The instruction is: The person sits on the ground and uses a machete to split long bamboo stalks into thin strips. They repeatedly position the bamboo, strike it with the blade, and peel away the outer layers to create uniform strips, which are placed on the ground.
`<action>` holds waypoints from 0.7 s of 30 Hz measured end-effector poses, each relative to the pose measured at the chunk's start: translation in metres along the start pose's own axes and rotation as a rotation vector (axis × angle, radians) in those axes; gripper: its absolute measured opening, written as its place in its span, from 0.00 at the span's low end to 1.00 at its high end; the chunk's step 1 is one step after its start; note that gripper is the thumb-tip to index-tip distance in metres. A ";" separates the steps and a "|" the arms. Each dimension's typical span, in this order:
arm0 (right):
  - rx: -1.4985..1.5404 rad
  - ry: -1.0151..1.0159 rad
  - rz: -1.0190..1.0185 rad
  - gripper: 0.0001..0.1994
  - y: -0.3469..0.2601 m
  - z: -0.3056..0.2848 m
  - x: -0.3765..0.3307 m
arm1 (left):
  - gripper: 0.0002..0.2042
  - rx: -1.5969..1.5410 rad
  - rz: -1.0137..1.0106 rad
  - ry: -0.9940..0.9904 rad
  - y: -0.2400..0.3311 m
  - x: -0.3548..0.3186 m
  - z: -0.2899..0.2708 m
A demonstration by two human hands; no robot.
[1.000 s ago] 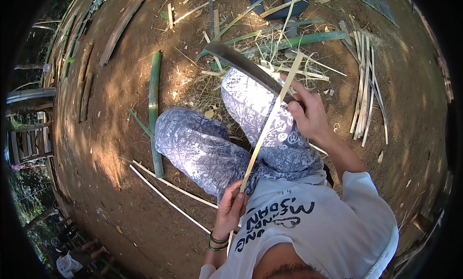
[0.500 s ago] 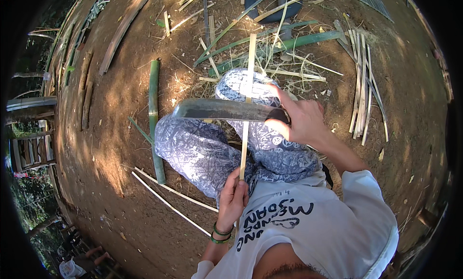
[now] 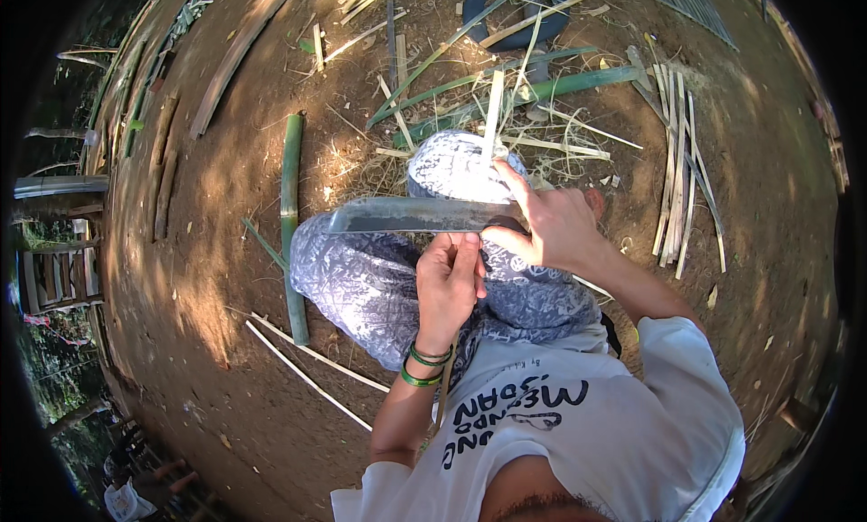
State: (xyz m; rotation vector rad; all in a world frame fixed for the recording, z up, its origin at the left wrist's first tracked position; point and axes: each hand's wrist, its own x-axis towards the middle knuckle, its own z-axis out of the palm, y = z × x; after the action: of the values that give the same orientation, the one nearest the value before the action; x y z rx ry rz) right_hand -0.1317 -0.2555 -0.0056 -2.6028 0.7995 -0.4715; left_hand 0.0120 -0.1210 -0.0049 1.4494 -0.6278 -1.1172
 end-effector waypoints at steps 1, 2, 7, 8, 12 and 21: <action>-0.008 0.008 0.004 0.45 -0.001 -0.001 -0.001 | 0.14 -0.040 0.031 0.016 -0.003 0.000 0.003; -0.016 0.016 0.007 0.45 -0.002 -0.002 0.000 | 0.14 -0.016 0.047 0.022 -0.005 -0.001 0.003; -0.020 0.018 0.038 0.44 0.003 0.001 0.001 | 0.12 0.074 0.091 0.006 -0.014 -0.010 0.001; -0.014 0.002 0.052 0.44 0.002 -0.001 0.002 | 0.11 0.091 0.087 0.013 -0.015 -0.012 0.000; 0.024 0.028 0.012 0.45 0.006 0.005 0.001 | 0.10 0.155 0.086 0.034 -0.020 -0.022 -0.005; 0.059 -0.067 0.091 0.42 -0.001 0.000 0.002 | 0.09 0.236 0.087 0.096 -0.022 -0.046 -0.010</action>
State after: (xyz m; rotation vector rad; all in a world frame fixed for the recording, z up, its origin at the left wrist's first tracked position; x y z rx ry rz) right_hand -0.1297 -0.2557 -0.0051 -2.5018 0.8646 -0.3740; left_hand -0.0020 -0.0714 -0.0133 1.6498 -0.7670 -0.9232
